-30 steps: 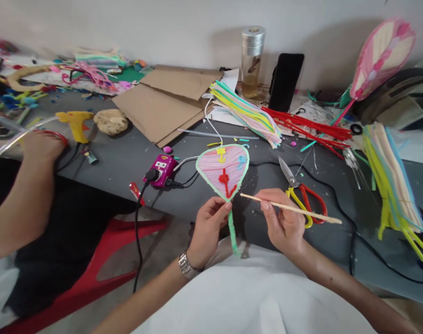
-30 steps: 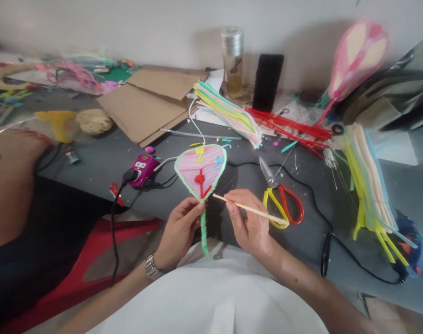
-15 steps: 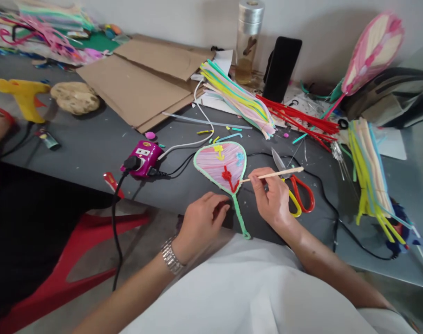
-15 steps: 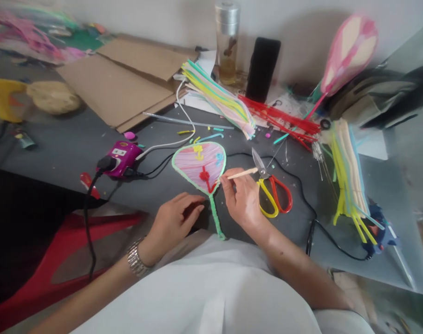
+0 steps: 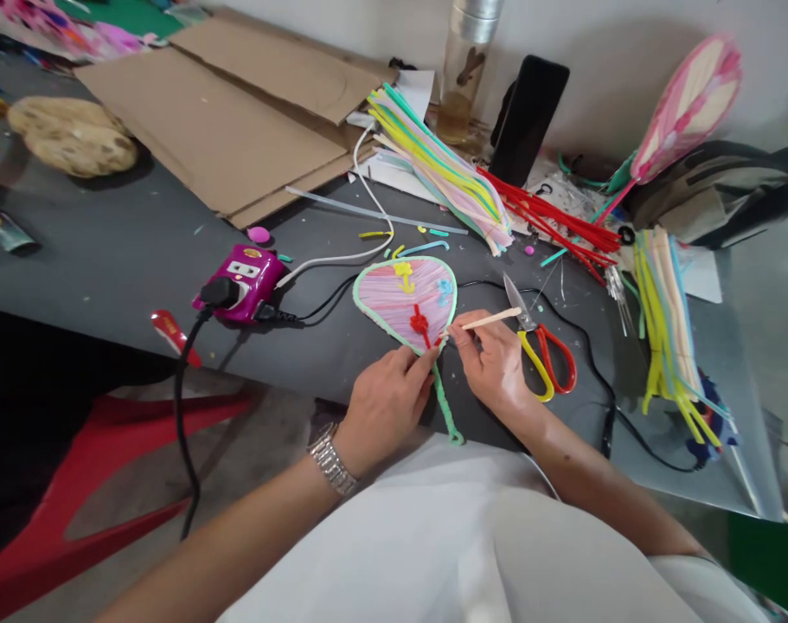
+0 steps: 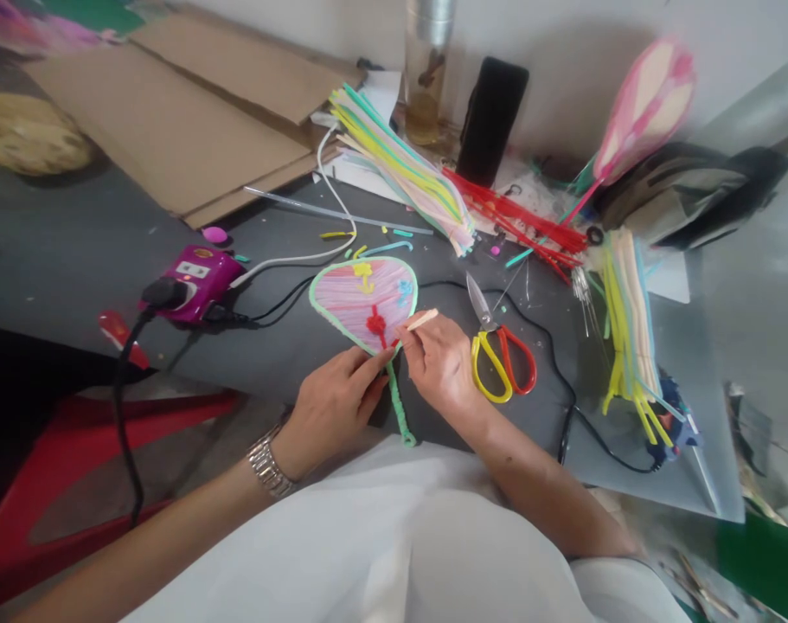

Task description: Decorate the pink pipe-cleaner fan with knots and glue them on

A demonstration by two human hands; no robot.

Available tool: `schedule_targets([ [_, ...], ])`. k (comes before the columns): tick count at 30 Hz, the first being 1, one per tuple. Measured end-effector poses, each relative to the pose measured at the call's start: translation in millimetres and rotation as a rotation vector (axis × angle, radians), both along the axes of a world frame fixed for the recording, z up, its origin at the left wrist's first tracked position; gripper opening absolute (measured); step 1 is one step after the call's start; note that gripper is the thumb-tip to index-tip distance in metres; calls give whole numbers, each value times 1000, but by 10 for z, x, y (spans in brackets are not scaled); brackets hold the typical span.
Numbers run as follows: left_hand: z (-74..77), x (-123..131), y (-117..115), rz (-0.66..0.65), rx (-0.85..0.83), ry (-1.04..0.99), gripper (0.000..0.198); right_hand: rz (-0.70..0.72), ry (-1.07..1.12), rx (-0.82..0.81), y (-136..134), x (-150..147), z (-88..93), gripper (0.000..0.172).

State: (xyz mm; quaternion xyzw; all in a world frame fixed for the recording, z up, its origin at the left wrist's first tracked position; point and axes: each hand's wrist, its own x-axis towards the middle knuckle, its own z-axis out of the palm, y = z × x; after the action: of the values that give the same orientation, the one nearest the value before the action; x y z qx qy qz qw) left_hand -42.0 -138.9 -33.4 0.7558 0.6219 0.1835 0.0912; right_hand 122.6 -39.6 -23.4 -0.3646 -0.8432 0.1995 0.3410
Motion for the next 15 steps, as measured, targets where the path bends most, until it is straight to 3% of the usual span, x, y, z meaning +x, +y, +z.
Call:
schedule_targets([
  [5,-24,3,1,-4,14,-20,36,-2,-42,76,14,-18,-25,17],
  [10,-36,-3,-17,-15,16,-76,36,-18,-36,46,21,-21,-57,21],
  [15,10,-209,100,28,183,-165,27,-53,10,-16,17,2,-36,24],
])
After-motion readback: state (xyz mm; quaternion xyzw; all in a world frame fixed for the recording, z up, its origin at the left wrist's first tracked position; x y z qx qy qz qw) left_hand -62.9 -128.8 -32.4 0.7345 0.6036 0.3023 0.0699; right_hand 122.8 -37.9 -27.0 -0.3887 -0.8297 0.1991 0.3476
